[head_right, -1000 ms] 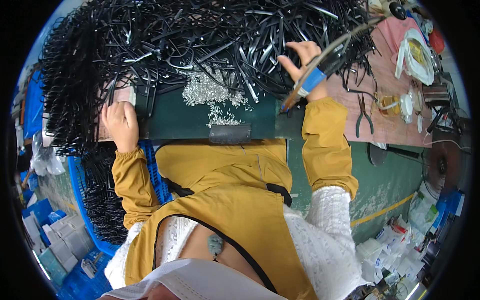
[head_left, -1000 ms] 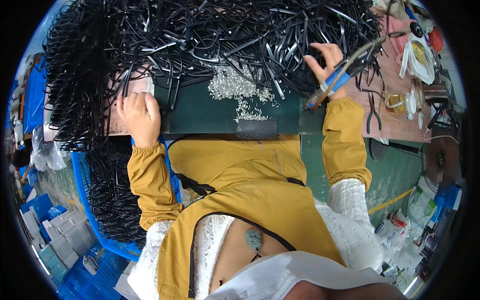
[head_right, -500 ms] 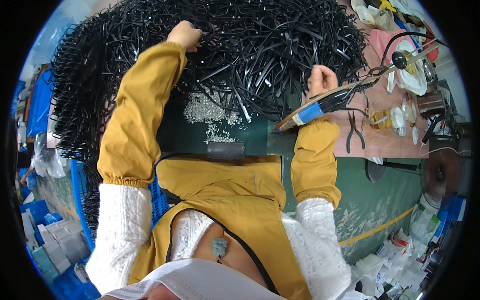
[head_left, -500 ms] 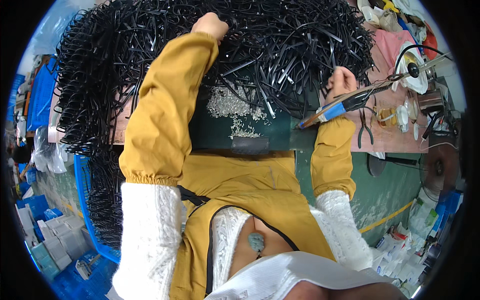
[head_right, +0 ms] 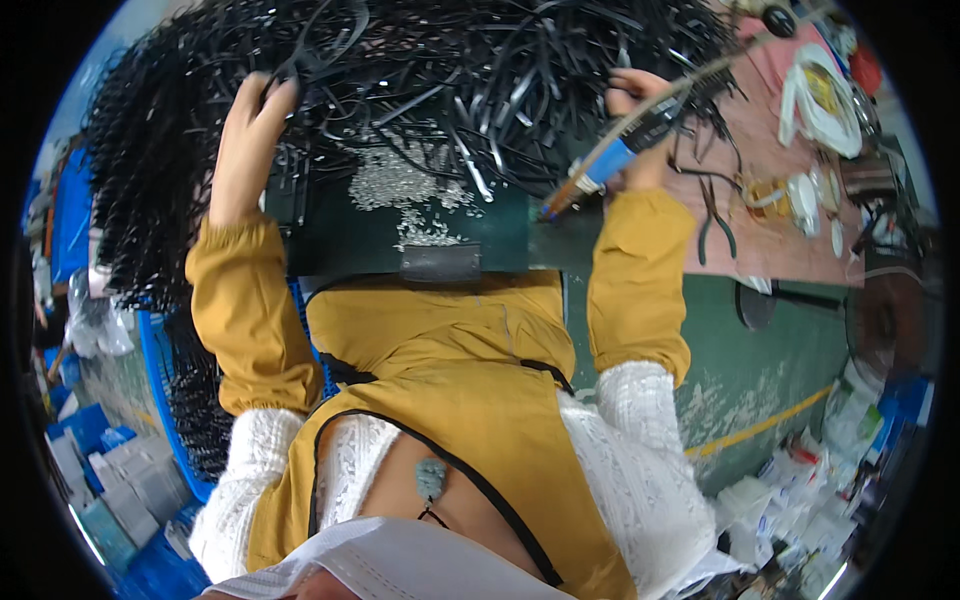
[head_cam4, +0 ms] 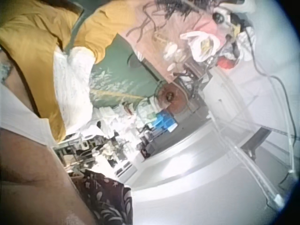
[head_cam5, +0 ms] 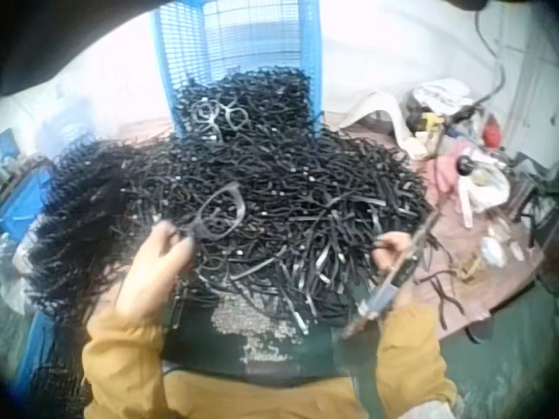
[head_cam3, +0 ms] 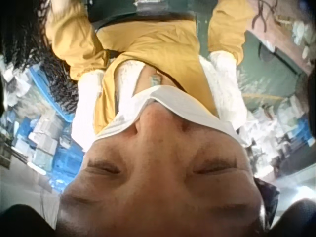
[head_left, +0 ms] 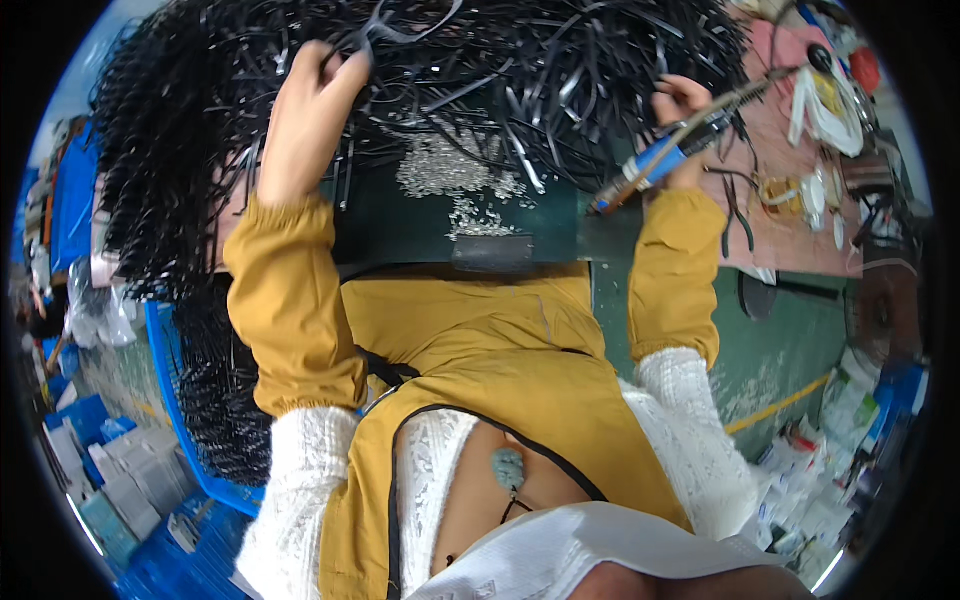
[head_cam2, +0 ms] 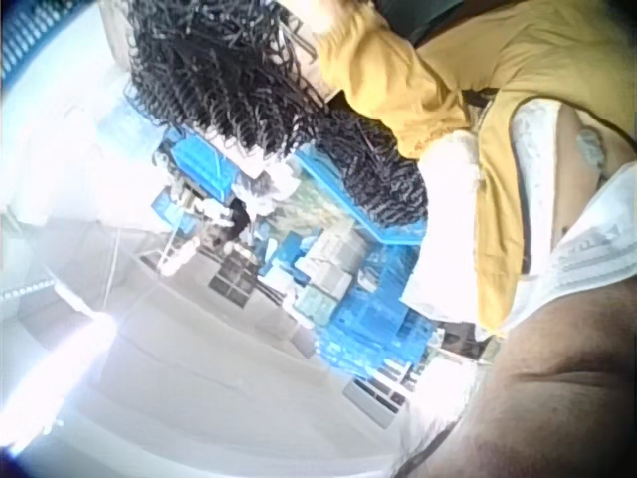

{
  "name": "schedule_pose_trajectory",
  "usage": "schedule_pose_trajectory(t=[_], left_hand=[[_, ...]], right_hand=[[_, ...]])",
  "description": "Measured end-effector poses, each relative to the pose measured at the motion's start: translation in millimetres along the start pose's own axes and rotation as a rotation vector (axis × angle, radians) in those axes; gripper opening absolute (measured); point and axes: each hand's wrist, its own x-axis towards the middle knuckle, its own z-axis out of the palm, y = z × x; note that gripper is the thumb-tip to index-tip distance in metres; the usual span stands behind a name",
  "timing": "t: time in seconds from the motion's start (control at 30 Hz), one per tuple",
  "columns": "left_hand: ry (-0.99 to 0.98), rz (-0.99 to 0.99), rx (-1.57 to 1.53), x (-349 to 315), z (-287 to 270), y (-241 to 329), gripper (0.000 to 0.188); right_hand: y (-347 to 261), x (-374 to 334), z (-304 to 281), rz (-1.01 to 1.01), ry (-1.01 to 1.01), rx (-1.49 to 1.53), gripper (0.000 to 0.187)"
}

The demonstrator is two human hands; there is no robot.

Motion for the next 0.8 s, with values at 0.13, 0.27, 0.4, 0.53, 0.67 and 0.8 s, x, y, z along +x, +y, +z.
schedule_pose_trajectory(t=[0.13,0.27,0.4,0.53,0.67,0.8], left_hand=[[-0.206,-0.167,-0.665,-69,8,-25,0.039],[-0.417,-0.443,-1.157,-130,18,-34,0.044],[-0.597,-0.394,-1.263,-151,43,-25,0.052],[-0.522,-0.403,-1.559,-152,67,-19,0.034],[-0.292,-0.320,-1.726,-155,81,-19,0.026],[-0.056,-0.220,-1.483,-167,108,-11,0.026]], right_hand=[[-15,-13,20,-0.318,-0.373,-0.157,0.044],[-18,-25,53,-0.439,-0.636,-0.337,0.034],[9,-11,50,-0.326,-0.166,-0.123,0.013],[4,-2,-11,0.426,0.479,0.597,0.018],[-63,-79,-51,0.285,0.939,0.646,0.024],[-115,-168,6,-0.050,0.153,0.242,0.003]])
